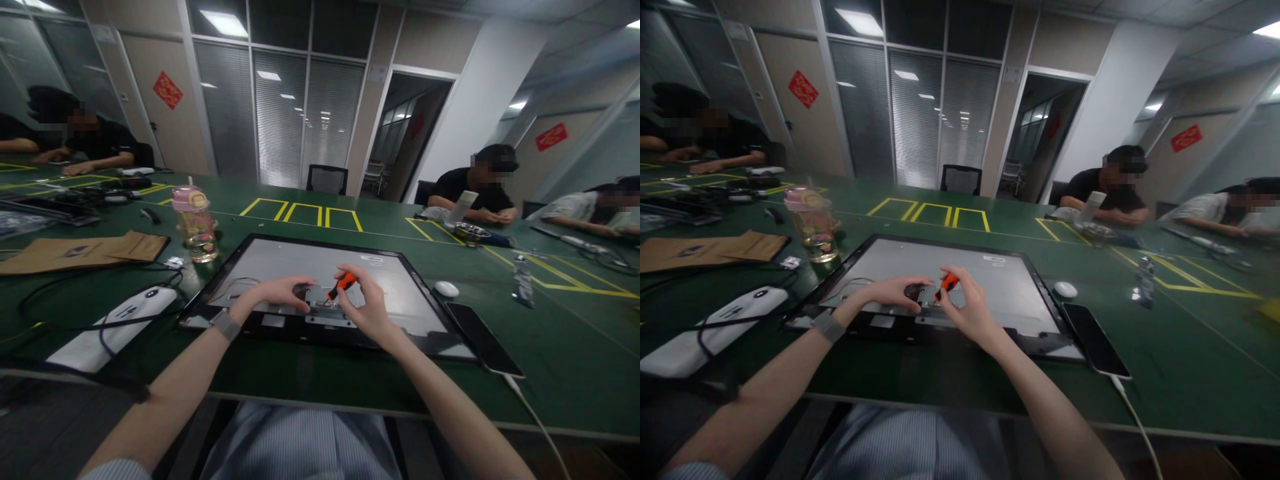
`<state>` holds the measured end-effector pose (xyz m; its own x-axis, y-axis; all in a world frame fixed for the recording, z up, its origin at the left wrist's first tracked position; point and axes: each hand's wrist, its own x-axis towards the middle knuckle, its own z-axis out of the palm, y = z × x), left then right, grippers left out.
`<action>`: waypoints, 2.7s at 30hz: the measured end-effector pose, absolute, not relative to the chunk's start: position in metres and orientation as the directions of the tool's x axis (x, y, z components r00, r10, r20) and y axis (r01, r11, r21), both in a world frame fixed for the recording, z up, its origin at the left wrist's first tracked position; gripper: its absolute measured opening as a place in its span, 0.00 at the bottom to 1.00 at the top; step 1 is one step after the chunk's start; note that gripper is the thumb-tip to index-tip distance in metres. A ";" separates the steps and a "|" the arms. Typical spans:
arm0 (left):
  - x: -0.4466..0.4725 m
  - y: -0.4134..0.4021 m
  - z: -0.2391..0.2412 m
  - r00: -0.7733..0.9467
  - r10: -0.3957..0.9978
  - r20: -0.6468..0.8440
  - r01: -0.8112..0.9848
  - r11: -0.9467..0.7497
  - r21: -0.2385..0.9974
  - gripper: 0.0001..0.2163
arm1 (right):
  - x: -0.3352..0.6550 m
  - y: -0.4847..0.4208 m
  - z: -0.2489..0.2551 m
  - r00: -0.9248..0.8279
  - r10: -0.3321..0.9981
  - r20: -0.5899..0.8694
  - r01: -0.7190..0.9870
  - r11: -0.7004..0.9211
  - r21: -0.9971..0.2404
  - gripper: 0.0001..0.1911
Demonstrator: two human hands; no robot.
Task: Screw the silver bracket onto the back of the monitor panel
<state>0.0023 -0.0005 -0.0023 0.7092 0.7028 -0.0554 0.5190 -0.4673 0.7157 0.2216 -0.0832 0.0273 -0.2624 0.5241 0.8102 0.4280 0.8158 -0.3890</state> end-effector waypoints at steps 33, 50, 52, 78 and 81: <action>0.000 0.002 -0.004 0.713 0.698 -0.060 0.525 -0.477 0.705 0.35 | 0.226 -0.081 0.018 -0.271 0.606 0.748 0.523 0.745 -0.414 0.12; 0.000 0.001 -0.003 0.732 0.681 -0.031 0.489 -0.492 0.720 0.33 | 0.225 -0.079 0.021 -0.272 0.663 0.697 0.561 0.698 -0.445 0.09; 0.000 0.000 -0.002 0.736 0.676 -0.032 0.486 -0.496 0.719 0.32 | 0.224 -0.080 0.022 -0.268 0.659 0.703 0.573 0.696 -0.434 0.10; 0.001 0.000 -0.002 0.710 0.701 -0.066 0.536 -0.477 0.696 0.35 | 0.228 -0.084 0.028 -0.307 0.666 0.680 0.565 0.702 -0.433 0.05; 0.001 0.000 -0.002 0.708 0.703 -0.064 0.530 -0.470 0.706 0.34 | 0.229 -0.084 0.030 -0.316 0.678 0.663 0.552 0.700 -0.452 0.03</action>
